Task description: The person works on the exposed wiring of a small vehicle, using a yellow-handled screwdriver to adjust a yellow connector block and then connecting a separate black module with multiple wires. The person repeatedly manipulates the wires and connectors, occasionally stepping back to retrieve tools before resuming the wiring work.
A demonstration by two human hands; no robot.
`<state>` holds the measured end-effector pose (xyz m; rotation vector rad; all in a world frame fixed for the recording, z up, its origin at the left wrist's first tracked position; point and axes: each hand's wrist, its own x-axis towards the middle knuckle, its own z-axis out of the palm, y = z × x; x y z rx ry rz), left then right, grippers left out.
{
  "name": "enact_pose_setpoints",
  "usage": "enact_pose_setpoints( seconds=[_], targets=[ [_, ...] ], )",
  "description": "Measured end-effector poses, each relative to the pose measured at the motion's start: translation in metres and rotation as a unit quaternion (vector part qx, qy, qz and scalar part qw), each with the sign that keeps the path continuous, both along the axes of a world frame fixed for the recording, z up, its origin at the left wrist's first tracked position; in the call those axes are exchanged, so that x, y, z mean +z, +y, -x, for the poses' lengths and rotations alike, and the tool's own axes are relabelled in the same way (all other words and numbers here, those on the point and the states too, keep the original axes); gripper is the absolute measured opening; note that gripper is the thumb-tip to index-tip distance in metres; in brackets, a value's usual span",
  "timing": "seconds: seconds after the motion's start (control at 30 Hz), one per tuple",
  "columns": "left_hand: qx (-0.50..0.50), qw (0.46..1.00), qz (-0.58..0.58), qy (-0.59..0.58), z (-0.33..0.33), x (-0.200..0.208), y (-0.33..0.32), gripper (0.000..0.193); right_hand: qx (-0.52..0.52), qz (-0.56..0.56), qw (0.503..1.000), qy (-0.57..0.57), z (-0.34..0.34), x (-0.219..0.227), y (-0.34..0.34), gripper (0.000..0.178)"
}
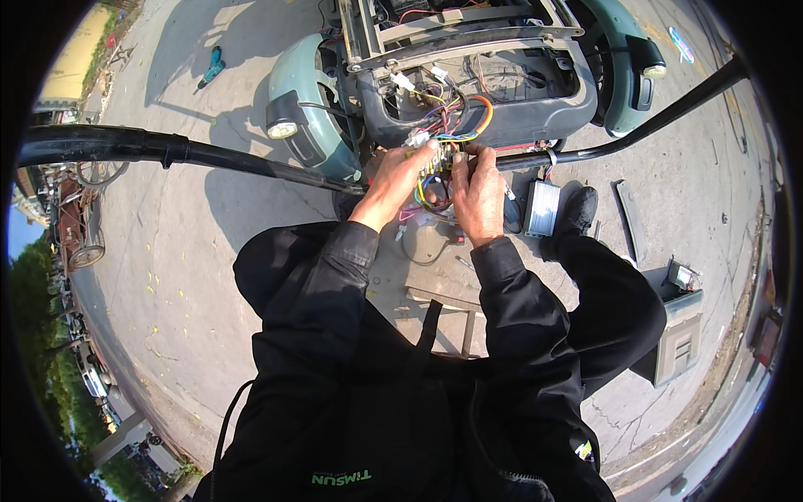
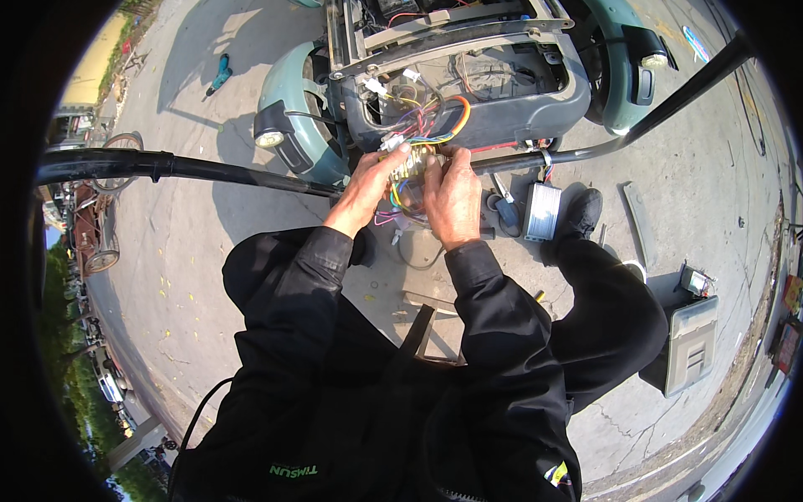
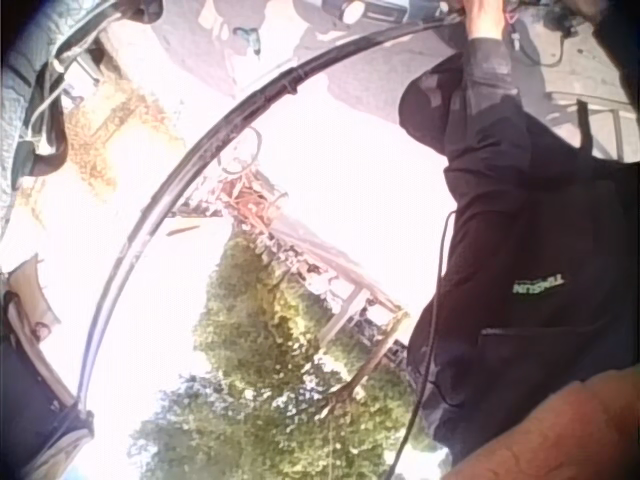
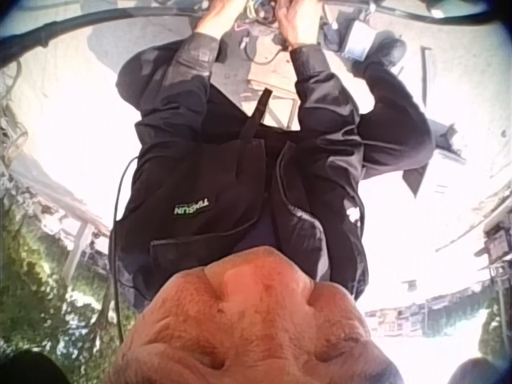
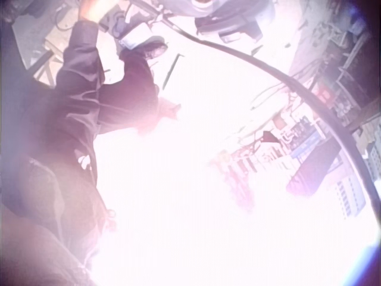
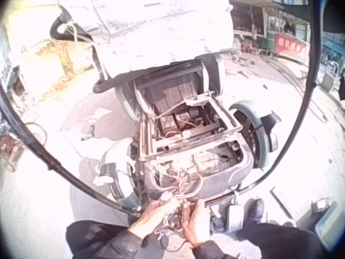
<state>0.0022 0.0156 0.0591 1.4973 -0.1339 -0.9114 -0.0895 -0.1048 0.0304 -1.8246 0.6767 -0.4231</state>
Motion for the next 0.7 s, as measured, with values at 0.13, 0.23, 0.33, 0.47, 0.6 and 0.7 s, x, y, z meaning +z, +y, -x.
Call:
enact_pose_setpoints(
  seconds=[0.13,0.23,0.33,0.47,0.6,0.7],
  targets=[
    [0.001,1.000,-0.013,0.012,-0.0023,-0.0017,0.0011,0.039,0.028,0.197,0.980,-0.019,-0.0024,-0.0011,-0.0002,0.019],
    [0.014,0.999,0.020,0.035,-0.0018,-0.0037,0.0006,0.040,0.021,0.092,0.995,-0.043,-0.0001,-0.0010,-0.0004,0.017],
    [0.015,0.999,0.016,0.026,-0.0020,-0.0050,0.0000,0.040,0.008,0.041,0.999,-0.015,0.0017,-0.0005,-0.0002,0.017],
    [0.003,1.000,0.010,0.015,-0.0027,-0.0035,0.0009,0.041,0.023,0.119,0.993,-0.013,0.0009,0.0007,0.0015,0.018],
    [0.011,1.000,0.000,0.015,-0.0015,-0.0013,0.0009,0.040,0.006,0.039,0.998,-0.045,0.0012,0.0022,0.0026,0.019],
    [0.004,1.000,-0.004,0.007,-0.0011,-0.0002,0.0017,0.039,0.017,0.030,0.999,0.007,0.0012,0.0026,0.0026,0.015]
  ],
)
